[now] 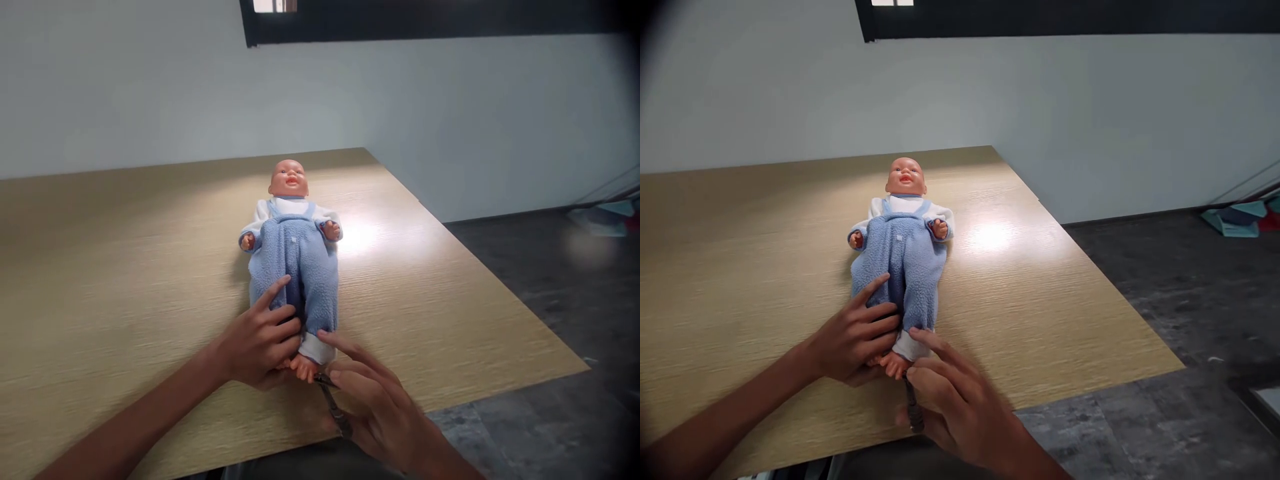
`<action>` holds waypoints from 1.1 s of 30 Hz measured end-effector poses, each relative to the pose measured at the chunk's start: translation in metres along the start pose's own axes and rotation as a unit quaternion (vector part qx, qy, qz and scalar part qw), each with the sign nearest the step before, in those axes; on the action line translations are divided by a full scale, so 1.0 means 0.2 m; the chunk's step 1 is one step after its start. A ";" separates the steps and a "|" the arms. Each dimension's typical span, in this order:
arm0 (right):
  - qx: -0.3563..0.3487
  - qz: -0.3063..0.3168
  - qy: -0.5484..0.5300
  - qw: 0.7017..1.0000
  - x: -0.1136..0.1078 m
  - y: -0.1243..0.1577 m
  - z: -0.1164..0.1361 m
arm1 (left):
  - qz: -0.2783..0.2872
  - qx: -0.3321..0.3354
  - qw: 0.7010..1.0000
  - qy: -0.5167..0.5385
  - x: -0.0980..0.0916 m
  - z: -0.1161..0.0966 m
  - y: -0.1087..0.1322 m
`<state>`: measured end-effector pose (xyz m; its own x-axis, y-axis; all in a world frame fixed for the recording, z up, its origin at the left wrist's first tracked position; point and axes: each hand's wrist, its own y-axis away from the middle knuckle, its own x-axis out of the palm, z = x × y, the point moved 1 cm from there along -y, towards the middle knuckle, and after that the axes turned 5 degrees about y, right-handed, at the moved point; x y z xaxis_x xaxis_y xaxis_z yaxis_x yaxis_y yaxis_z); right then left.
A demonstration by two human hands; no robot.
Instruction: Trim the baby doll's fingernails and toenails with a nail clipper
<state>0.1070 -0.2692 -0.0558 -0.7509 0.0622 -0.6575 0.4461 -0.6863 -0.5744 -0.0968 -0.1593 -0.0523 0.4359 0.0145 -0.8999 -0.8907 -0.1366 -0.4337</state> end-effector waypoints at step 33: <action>-0.049 -0.144 0.030 0.988 0.11 0.02 0.07 | -0.043 0.017 0.999 -0.010 -0.01 0.00 -0.01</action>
<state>0.0857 -0.2803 -0.0647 -0.8244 0.2897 -0.4863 0.2657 -0.5606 -0.7843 -0.0959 -0.1595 -0.0497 0.5091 0.0444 -0.8596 -0.8537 -0.1012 -0.5108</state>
